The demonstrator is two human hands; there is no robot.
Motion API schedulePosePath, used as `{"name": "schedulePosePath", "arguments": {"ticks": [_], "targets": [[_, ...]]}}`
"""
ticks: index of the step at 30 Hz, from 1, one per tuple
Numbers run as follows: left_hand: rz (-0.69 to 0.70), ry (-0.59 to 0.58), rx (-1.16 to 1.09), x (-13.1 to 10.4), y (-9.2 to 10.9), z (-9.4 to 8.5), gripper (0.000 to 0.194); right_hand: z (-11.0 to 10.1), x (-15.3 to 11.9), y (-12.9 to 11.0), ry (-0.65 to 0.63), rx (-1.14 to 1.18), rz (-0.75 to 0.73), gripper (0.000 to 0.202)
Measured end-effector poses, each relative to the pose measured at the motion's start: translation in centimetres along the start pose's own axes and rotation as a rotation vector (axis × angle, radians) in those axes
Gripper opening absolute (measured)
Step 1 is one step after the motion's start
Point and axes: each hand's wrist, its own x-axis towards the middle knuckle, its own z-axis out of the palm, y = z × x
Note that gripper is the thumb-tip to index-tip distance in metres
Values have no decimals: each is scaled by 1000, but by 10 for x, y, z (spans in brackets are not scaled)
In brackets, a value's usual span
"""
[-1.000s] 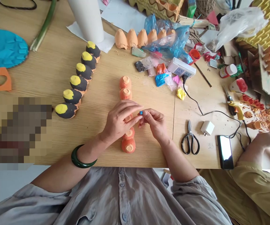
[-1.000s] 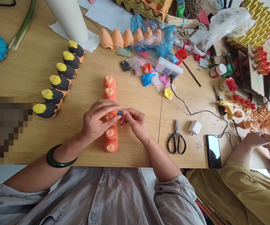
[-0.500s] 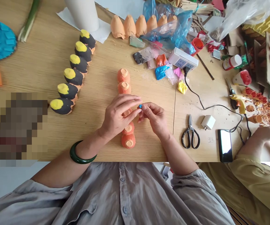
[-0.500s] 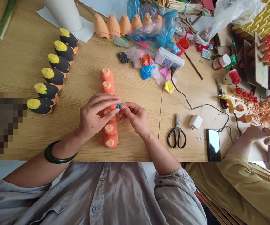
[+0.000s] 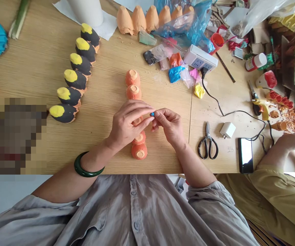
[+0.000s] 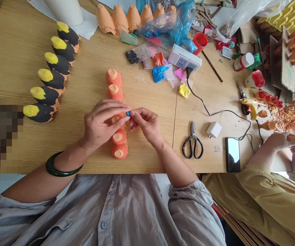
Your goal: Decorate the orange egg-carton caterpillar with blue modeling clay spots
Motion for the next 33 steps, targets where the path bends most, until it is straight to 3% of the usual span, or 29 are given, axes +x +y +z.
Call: {"name": "schedulePosePath", "arguments": {"ticks": [3, 7, 10, 15, 20, 25, 33], "targets": [[1, 21, 19, 0, 0, 0, 12, 1, 0, 0, -27, -14, 22, 53], [3, -19, 53, 1, 0, 0, 21, -1, 2, 3, -24, 11, 61, 55], [-6, 34, 70, 3, -2, -3, 30, -5, 5, 6, 19, 33, 32, 53], [-77, 123, 172, -1, -28, -7, 30, -8, 7, 13, 51, 22, 10, 46], [-202, 120, 119, -20, -63, 6, 68, -7, 4, 18, 35, -18, 8, 35], [-257, 40, 69, -35, -71, 20, 94, -4, 4, 21, -20, 12, 27, 37], [-297, 61, -51, -40, -62, 31, 77, -7, 6, 20, -12, 41, 56, 47]]}}
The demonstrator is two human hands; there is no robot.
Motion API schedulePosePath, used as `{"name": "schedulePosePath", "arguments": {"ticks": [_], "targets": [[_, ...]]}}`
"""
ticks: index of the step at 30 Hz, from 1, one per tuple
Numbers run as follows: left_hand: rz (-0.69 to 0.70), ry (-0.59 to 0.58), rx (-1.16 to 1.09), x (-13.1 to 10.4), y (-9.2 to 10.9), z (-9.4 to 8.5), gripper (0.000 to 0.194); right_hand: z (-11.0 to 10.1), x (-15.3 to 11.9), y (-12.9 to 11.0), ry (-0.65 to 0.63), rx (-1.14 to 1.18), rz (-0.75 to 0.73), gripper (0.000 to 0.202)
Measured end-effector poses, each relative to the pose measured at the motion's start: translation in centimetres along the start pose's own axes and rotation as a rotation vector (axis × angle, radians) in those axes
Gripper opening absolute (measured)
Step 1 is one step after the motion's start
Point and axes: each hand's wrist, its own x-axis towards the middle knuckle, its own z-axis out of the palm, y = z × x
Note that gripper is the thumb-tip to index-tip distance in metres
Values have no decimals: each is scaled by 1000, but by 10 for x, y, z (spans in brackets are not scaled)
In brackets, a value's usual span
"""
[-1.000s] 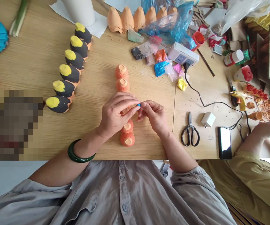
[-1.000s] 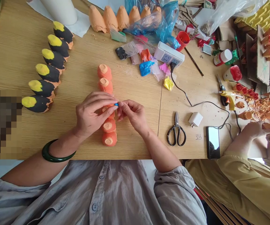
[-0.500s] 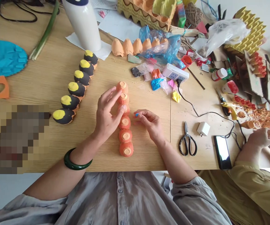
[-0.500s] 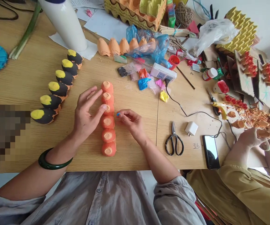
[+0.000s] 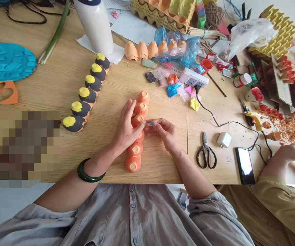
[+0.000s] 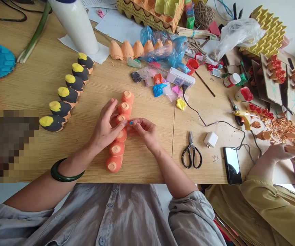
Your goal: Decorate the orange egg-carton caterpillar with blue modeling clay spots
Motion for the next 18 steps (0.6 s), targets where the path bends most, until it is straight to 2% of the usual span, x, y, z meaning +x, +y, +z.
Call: {"name": "schedulePosePath", "arguments": {"ticks": [3, 9, 14, 18], "targets": [[-4, 9, -3, 2, 0, 0, 70, -2, 2, -1, 18, 3, 3, 50], [11, -35, 30, 6, 9, -7, 69, -3, 7, 0, 75, -5, -47, 58], [-122, -76, 18, 9, 17, -11, 69, -7, 10, 4, 170, -73, -114, 55], [-218, -62, -45, 23, 16, -15, 75, -11, 12, 7, 222, -150, -208, 48]]}}
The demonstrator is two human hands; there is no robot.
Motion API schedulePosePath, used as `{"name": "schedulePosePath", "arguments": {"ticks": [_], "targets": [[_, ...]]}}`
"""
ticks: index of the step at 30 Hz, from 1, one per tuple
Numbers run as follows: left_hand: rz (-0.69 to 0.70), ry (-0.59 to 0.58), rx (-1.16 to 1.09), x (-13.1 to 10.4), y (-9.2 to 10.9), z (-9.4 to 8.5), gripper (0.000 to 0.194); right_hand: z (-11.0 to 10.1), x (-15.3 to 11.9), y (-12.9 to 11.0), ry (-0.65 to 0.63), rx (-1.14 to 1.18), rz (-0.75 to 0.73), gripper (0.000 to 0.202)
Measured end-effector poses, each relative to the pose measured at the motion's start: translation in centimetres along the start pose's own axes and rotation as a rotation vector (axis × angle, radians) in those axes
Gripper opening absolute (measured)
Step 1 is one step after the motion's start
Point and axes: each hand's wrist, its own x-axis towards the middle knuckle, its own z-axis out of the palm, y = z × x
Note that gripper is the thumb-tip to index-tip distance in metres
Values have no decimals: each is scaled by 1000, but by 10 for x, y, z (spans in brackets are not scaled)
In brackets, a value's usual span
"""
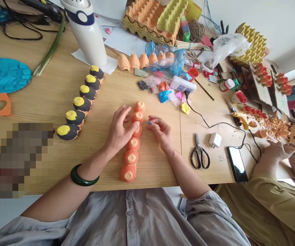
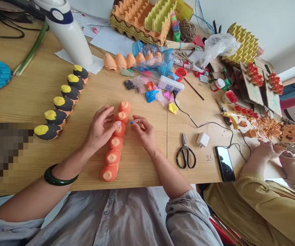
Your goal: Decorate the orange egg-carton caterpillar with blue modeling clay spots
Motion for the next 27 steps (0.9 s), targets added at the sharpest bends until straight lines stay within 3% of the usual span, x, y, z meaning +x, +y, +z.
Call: {"name": "schedulePosePath", "arguments": {"ticks": [7, 11, 17, 22, 27], "targets": [[-376, -67, -223, 39, 19, 4, 94, 3, 1, 3, -135, 5, 12, 49], [-482, -51, -406, 50, 30, 10, 83, 3, -1, 2, -138, 36, 39, 51], [-466, -12, -431, 51, 34, 3, 55, 4, -3, -1, -191, 92, 84, 43], [-472, 14, -611, 46, 40, -8, 73, 6, 0, -10, -195, 68, 60, 46], [-537, -98, -802, 35, 43, -4, 75, 4, 12, -21, -154, 1, -86, 53]]}}
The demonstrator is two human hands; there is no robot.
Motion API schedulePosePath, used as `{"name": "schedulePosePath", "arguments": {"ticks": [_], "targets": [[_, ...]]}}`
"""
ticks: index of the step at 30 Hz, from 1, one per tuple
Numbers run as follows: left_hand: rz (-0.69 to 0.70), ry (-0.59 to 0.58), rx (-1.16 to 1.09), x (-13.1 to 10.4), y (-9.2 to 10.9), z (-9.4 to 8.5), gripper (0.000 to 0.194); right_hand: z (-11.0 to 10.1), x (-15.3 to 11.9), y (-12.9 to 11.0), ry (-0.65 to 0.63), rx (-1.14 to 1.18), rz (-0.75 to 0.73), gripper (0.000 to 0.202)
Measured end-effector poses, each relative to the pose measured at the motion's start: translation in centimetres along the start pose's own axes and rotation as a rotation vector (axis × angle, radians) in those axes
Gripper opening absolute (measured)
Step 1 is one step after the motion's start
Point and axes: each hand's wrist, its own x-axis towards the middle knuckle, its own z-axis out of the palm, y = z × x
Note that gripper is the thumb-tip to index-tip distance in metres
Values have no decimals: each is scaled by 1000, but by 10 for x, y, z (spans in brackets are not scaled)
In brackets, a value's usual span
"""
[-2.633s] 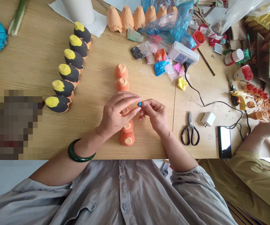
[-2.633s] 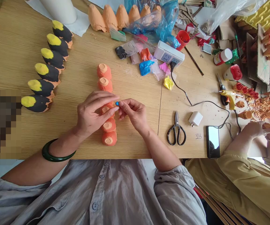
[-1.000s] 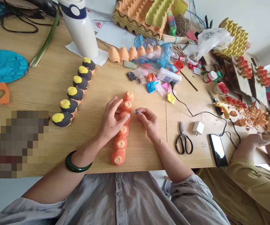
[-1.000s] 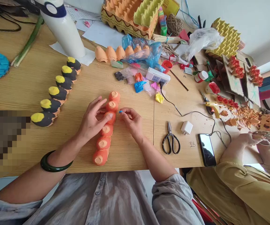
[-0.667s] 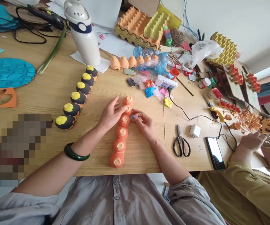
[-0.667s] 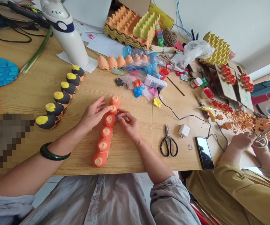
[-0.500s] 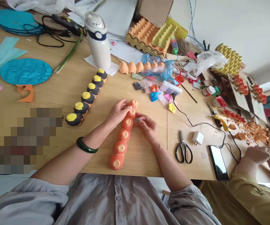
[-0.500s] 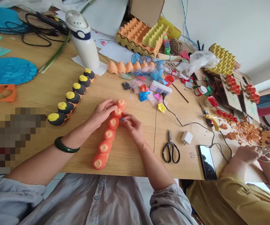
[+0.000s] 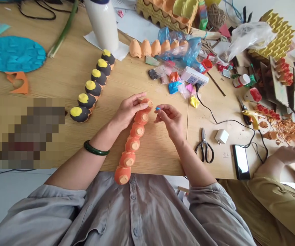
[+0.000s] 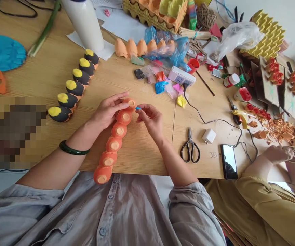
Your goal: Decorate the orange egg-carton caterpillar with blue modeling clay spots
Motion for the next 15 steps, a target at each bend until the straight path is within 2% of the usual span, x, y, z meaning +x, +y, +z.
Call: {"name": "schedulePosePath", "arguments": {"ticks": [4, 9, 15], "targets": [[-58, -75, -84, -9, -5, 6, 63, 0, 5, 1, 11, -137, -153, 51], [-76, -99, -91, -16, -6, 12, 48, 3, 2, 10, 27, -350, -332, 33], [-86, -98, -109, -19, -4, 15, 44, 4, -5, 11, 19, -466, -389, 35]]}}
